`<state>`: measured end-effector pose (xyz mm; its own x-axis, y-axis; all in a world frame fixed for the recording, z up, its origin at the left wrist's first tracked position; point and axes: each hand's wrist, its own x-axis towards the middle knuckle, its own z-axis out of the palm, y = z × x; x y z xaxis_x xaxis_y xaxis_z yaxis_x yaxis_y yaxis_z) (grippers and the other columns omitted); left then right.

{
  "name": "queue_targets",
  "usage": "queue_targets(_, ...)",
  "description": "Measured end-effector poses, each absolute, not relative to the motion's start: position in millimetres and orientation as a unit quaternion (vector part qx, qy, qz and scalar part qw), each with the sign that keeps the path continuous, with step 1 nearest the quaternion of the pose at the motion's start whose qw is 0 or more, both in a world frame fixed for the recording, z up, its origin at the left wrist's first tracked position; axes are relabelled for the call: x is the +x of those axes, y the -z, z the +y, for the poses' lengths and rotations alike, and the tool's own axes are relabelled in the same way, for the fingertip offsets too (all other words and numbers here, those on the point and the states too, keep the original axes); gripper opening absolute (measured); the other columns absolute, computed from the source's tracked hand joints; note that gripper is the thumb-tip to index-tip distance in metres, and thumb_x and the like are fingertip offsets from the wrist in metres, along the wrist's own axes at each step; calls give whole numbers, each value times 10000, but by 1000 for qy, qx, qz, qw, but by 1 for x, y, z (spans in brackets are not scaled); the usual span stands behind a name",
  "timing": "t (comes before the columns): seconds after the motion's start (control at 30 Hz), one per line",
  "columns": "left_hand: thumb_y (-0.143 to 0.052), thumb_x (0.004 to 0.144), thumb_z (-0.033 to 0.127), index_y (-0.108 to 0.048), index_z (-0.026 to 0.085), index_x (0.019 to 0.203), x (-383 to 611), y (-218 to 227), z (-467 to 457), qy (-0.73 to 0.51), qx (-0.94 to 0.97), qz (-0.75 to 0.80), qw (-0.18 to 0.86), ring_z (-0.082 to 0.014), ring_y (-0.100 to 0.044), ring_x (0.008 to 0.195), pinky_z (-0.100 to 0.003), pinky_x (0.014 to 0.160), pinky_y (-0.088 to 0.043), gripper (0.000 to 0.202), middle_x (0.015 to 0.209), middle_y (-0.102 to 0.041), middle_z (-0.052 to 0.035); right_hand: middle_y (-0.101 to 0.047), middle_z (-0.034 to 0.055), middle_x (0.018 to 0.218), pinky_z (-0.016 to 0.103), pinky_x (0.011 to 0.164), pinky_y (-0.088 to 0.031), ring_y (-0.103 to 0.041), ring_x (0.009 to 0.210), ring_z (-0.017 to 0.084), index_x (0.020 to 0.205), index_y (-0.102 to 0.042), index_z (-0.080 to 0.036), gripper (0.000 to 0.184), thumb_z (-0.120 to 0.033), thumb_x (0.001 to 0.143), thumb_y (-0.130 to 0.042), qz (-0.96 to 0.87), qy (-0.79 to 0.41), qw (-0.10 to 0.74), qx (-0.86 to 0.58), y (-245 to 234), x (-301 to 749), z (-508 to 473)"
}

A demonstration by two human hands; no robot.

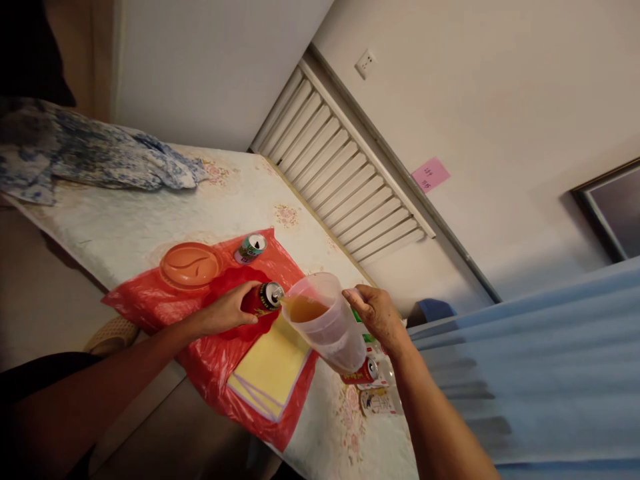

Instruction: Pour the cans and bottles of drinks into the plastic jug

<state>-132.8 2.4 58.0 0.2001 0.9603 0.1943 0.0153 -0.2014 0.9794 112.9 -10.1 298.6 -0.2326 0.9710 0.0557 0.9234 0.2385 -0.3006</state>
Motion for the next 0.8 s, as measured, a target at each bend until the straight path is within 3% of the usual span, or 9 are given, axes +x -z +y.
queue_targets(0.8,-666,629,166,-544,199,1190,-129,-49,7,-500,606,401,471,-279,-606,1144,-383,951,-493,575,1209,-645,-92,-290,-53,532,229,447,-209,-256,503,94,560,-395,-220,527,-660,824,-513,-776,-115,121,-608,-301,112,-12)
